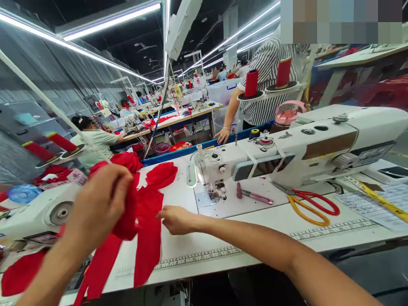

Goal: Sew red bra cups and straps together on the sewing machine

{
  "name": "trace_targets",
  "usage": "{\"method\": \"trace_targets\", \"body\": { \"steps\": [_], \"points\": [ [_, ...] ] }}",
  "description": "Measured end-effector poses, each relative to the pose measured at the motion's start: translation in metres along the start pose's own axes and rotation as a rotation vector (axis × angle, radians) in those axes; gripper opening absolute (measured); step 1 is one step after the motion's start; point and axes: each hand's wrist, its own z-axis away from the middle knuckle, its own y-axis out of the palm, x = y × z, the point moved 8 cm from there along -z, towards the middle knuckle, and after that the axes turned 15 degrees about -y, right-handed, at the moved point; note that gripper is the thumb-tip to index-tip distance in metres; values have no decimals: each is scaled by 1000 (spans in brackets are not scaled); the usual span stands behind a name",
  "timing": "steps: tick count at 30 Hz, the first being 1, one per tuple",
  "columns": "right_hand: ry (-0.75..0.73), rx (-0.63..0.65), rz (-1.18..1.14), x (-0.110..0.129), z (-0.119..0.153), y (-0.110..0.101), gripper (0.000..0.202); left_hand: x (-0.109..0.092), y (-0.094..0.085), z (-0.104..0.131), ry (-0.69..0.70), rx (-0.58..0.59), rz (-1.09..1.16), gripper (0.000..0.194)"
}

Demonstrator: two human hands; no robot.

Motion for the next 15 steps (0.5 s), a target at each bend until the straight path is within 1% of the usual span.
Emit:
{"method": "trace_targets", "body": {
  "steps": [1,2,3,4,5,6,7,8,10,13,15],
  "points": [
    [35,-25,-53,-8,27,-4,25,-6,34,15,19,182,66,26],
    [81,-52,-109,-17,56,-9,25,-11,67,30,35,332,126,26],
    [135,-87,-160,-25,83,-14,26,-13,97,44,18,475,192,25],
    [192,-132,-204,-32,109,-20,26,-16,123,54,7,589,251,23],
    [243,-181,-240,-37,131,-25,26,-20,142,61,14,649,277,23],
    [288,-232,-270,-39,149,-30,26,-24,156,64,20,702,300,23],
    [324,-282,-295,-39,163,-35,25,-28,165,64,33,736,310,23],
    [349,-329,-314,-37,172,-39,25,-33,170,61,48,762,314,23],
    [370,-406,-338,-29,176,-44,26,-43,172,54,67,807,320,26],
    [327,-537,-325,-13,161,-52,25,-56,162,46,70,834,325,30],
    [278,-633,-294,-4,148,-56,21,-59,157,47,57,838,330,30]
  ]
}}
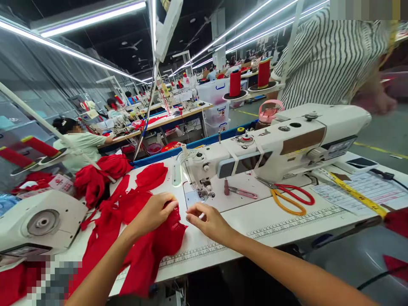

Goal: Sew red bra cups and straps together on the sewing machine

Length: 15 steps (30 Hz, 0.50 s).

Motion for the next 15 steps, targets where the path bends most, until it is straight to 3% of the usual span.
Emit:
{"method": "trace_targets", "body": {
  "steps": [3,7,15],
  "points": [
    [-61,-44,9,10,-11,14,19,3,1,8,-25,11,28,29],
    [-57,6,-20,6,-18,31,8,17,2,16,-62,40,90,29],
    [-19,149,-71,-5,-18,43,15,40,8,19,-85,160,202,32]
  ]
}}
